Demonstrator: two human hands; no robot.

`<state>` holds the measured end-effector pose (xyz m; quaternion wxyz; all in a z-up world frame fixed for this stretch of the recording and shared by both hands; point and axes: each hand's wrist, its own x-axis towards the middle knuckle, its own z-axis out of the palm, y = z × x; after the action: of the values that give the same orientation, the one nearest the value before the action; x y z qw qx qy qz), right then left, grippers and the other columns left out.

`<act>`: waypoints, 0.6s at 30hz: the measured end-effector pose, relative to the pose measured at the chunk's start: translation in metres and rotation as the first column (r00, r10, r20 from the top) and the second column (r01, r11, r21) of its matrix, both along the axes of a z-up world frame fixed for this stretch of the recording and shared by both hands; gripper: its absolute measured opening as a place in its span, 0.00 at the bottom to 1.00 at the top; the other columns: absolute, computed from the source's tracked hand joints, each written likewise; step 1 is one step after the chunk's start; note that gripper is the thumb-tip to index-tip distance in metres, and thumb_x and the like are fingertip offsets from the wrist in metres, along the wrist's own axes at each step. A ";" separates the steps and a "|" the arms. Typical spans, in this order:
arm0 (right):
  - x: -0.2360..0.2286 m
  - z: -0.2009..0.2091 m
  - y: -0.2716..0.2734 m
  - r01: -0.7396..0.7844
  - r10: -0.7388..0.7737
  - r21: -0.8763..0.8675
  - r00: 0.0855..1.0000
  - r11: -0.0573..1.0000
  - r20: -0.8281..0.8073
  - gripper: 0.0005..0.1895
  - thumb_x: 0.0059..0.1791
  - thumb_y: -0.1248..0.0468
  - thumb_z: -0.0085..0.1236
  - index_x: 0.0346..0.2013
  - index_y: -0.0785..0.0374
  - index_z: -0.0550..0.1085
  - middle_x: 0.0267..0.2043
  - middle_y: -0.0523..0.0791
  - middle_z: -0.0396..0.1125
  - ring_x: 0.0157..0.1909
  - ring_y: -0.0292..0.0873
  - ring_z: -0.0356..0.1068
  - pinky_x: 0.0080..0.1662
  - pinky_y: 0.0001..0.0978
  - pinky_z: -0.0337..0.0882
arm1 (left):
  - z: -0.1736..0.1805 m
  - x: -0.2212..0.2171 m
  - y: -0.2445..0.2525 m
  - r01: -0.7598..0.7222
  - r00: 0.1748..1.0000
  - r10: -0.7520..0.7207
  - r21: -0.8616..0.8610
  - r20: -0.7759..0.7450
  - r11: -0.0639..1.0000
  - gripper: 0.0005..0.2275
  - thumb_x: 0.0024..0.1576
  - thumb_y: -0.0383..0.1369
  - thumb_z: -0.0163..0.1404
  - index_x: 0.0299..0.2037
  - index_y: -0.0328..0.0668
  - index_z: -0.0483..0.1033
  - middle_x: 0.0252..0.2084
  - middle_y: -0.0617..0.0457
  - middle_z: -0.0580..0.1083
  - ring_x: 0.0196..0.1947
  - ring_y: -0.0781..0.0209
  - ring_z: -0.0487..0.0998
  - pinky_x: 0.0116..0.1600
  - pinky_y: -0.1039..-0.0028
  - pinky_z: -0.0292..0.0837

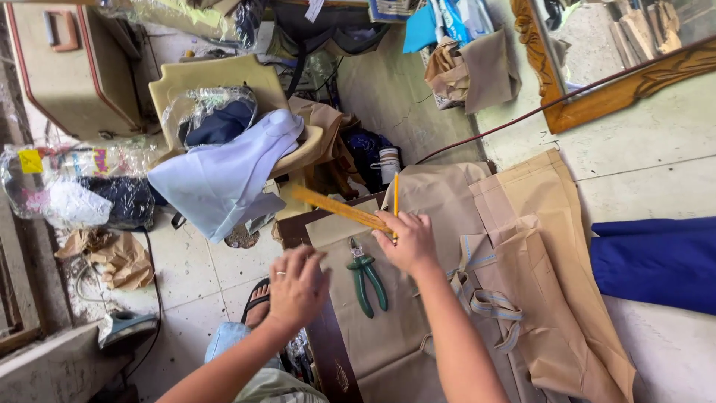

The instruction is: The person uses shears to cut a large piece of beige fabric on a work table, following a pattern. They then use a ruler and pencil to measure and mark lines on the fabric before cutting again.

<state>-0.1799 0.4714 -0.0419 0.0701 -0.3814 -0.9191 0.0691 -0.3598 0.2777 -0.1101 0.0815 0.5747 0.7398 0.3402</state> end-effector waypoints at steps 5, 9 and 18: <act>0.013 -0.033 0.040 -0.314 0.310 -0.005 0.935 0.950 0.171 0.20 0.46 0.43 0.60 0.53 0.34 0.77 0.30 0.40 0.63 0.42 0.46 0.70 0.58 0.47 0.62 | -0.031 0.007 -0.003 -0.123 0.947 0.179 0.214 -0.266 0.969 0.26 0.57 0.43 0.51 0.68 0.57 0.68 0.68 0.47 0.62 0.70 0.44 0.59 0.74 0.53 0.49; 0.007 -0.056 0.055 -0.376 0.369 -0.013 0.904 0.927 0.217 0.21 0.49 0.38 0.53 0.55 0.32 0.76 0.34 0.41 0.63 0.49 0.45 0.69 0.64 0.48 0.59 | -0.060 0.042 -0.002 -0.080 0.980 0.056 -0.117 -0.190 0.990 0.34 0.57 0.52 0.46 0.75 0.58 0.55 0.73 0.49 0.53 0.75 0.45 0.45 0.76 0.45 0.30; 0.037 -0.095 0.073 -0.296 0.284 0.019 0.932 0.955 0.227 0.21 0.50 0.39 0.52 0.57 0.32 0.75 0.46 0.39 0.66 0.61 0.43 0.65 0.68 0.50 0.58 | -0.083 0.063 0.008 -0.122 0.988 0.082 -0.336 -0.130 0.934 0.34 0.63 0.57 0.35 0.78 0.59 0.45 0.70 0.51 0.50 0.73 0.47 0.42 0.73 0.46 0.31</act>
<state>-0.1425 0.5443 -0.1372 -0.0336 -0.2450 -0.9689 0.0116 -0.2964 0.2860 -0.1927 0.1203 0.5309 0.8201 0.1764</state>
